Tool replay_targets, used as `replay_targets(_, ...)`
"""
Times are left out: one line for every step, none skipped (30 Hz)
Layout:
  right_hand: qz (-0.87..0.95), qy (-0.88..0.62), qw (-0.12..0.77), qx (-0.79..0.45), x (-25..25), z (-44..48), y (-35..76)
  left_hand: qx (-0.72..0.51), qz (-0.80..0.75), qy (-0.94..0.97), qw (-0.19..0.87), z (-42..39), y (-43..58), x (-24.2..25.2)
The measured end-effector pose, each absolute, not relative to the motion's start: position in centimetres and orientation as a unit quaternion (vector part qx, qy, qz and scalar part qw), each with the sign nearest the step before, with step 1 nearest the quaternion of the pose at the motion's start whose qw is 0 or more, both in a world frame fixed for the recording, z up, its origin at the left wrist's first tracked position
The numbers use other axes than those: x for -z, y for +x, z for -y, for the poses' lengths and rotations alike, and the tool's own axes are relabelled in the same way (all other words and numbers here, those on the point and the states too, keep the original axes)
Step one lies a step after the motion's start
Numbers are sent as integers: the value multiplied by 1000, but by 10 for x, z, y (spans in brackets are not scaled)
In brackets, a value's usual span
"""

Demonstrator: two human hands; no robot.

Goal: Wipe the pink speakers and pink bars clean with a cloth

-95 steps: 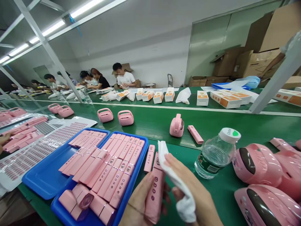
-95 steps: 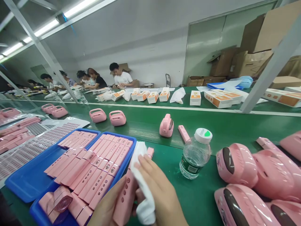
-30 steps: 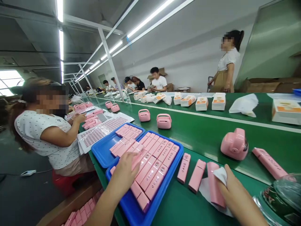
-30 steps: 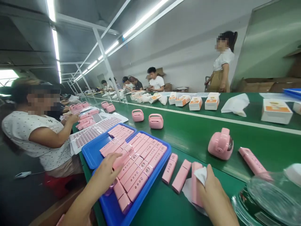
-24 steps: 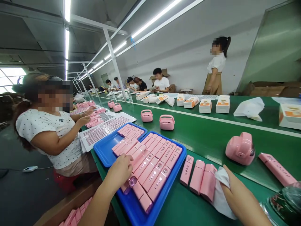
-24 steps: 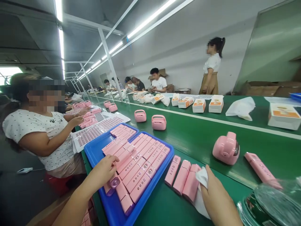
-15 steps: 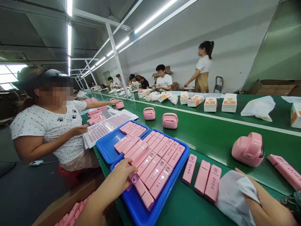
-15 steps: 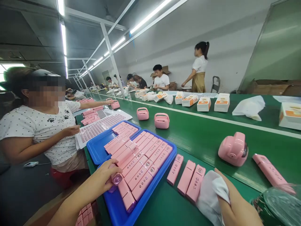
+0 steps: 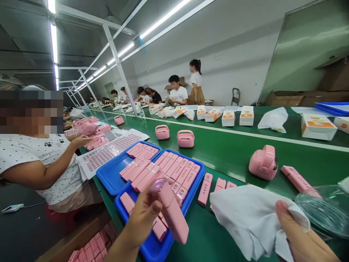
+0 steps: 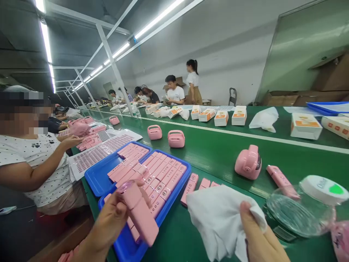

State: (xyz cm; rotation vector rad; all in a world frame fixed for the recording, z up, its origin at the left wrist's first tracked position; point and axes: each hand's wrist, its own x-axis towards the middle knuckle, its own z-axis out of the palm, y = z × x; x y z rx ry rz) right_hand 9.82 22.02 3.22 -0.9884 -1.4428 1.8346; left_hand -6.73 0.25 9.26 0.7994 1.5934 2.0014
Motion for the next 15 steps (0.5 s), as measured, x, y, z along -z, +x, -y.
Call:
replay_targets(472, -393, 285, -736, -42, -213, 98, -747, -547, 269, 264, -15, -57, -85)
replay_targets(439, -402, 286, -751, -50, -207, 99, -758, -525, 245, 300, -26, -47, -78)
replay_targets(440, -398, 297, -748, -57, -203, 100, -761, -510, 224, 334, -37, -37, -73)
replay_targets(471, -386, 309, -731, -61, -199, 102, -761, -500, 203, 360, -45, -28, -68)
replay_targets(520, -373, 316, -701, -63, -196, 104, -759, -493, 186, 381, -52, -20, -64)
replay_targets(574, -364, 320, -660, -62, -194, 106, -755, -490, 174, 400, -57, -12, -61)
replay_targets(624, -358, 325, -614, -59, -192, 106, -746, -491, 166, 418, -61, -7, -59)
replay_targets(667, -345, 337, -567, -55, -189, 105, -733, -496, 161, 437, -64, -2, -56)
replay_targets(708, -318, 357, -520, -50, -186, 103, -719, -498, 155, 459, -67, 2, -55)
replay_targets(748, -270, 381, -471, -45, -183, 99, -711, -493, 145, 480, -69, 4, -55)
replay_targets(788, -204, 404, -418, -41, -179, 95, -716, -474, 132, 496, -71, 4, -56)
replay_targets(824, -132, 421, -356, -38, -174, 90, -731, -442, 117, 506, -74, 4, -58)
replay_targets(852, -68, 430, -289, -35, -169, 85, -749, -405, 98, 514, -77, 1, -61)
replay_targets(872, -16, 436, -221, -33, -164, 80, -766, -370, 77, 519, -79, -3, -66)
replay_targets(881, 28, 445, -158, -31, -158, 76, -778, -346, 57, 522, -82, -8, -71)
